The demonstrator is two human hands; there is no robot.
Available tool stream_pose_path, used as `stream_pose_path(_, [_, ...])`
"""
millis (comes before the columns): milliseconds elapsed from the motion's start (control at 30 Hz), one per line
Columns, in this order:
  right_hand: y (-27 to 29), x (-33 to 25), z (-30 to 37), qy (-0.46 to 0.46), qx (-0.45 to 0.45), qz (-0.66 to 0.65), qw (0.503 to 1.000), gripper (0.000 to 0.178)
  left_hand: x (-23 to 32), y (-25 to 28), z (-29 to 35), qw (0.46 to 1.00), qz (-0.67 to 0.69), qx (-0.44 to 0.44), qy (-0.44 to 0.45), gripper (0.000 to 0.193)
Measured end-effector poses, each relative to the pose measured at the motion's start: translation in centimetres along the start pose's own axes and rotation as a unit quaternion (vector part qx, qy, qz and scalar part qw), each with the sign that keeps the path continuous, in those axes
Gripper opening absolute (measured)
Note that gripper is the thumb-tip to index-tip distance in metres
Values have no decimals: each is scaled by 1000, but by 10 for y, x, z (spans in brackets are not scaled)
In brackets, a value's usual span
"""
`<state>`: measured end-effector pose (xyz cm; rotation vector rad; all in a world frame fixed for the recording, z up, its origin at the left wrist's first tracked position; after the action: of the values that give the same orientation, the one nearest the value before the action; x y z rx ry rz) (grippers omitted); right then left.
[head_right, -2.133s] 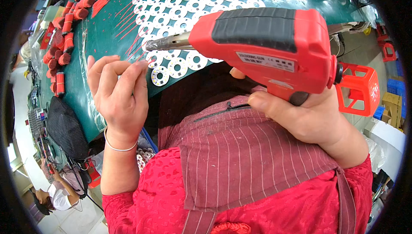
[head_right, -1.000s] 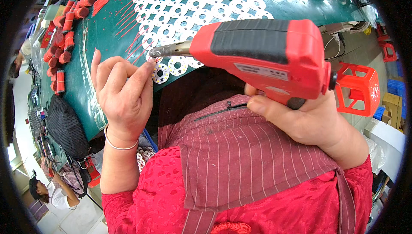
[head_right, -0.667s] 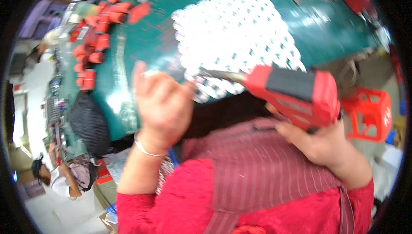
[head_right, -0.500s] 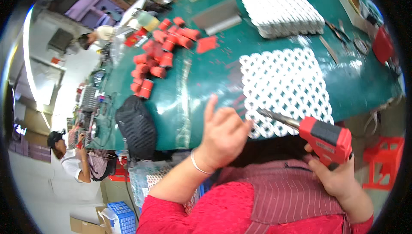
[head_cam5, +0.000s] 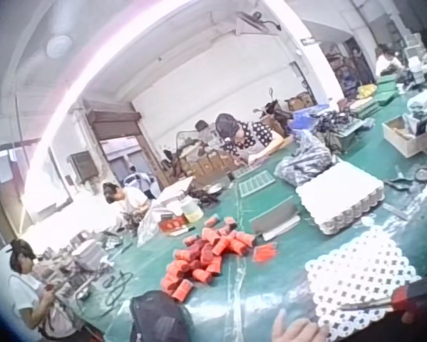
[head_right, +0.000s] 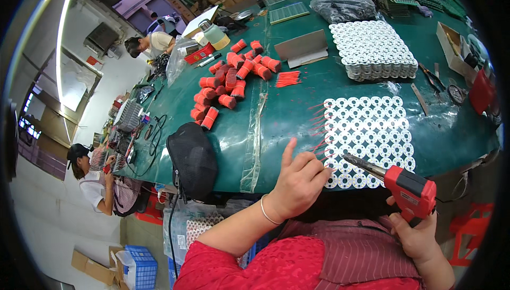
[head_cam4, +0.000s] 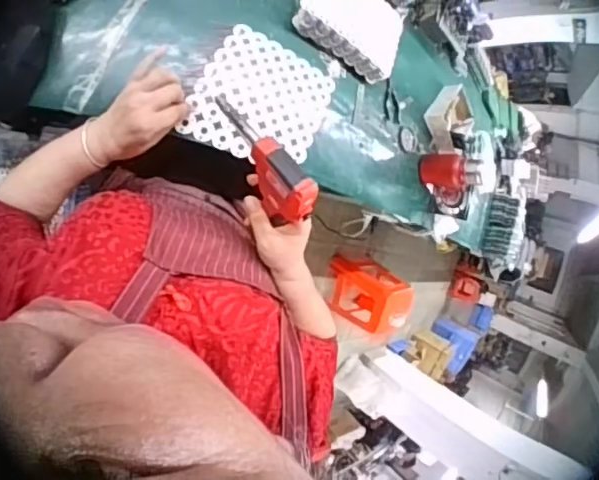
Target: The person positions wires onto circular circuit boards on a worktable and solders them in place using a soldering gun.
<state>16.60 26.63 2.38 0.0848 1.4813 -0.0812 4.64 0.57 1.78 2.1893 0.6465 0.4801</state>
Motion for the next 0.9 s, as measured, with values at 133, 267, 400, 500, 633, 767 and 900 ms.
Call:
stream_pose_path(133, [6,-5,6,-34,-2,26,999,45,4,-1,-2,1000,3,-11,5,12])
stream_pose_path(267, [-6,-16,4,25,-39,49,998,41,1,3,4,1000,13,-11,16,10])
stream_pose_path(400, [-11,-16,-2,25,-50,25,998,41,4,12,6,999,-8,6,31,12])
stream_pose_path(500, [-7,-14,0,0,-38,-8,999,38,7,6,2,1000,7,5,28,13])
stream_pose_path(633, [-1,-14,5,-15,-35,-6,999,40,7,5,-1,999,14,26,18,17])
stream_pose_path(767, [3,-10,6,-38,-54,-14,998,43,8,5,8,1000,8,24,10,19])
stream_pose_path(900, [1,-8,9,6,-75,-17,997,49,9,3,13,1000,-7,20,-8,22])
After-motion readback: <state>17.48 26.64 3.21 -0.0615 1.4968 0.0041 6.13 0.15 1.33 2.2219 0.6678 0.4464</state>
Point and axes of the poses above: each hand's wrist, its own z-axis away from the middle knuckle, its own y-axis out of the back of the hand, x = y × z, the point moved 3 cm from there along -z, towards the middle knuckle, and after that the axes turned 3 degrees about y, right-handed, at the moved point
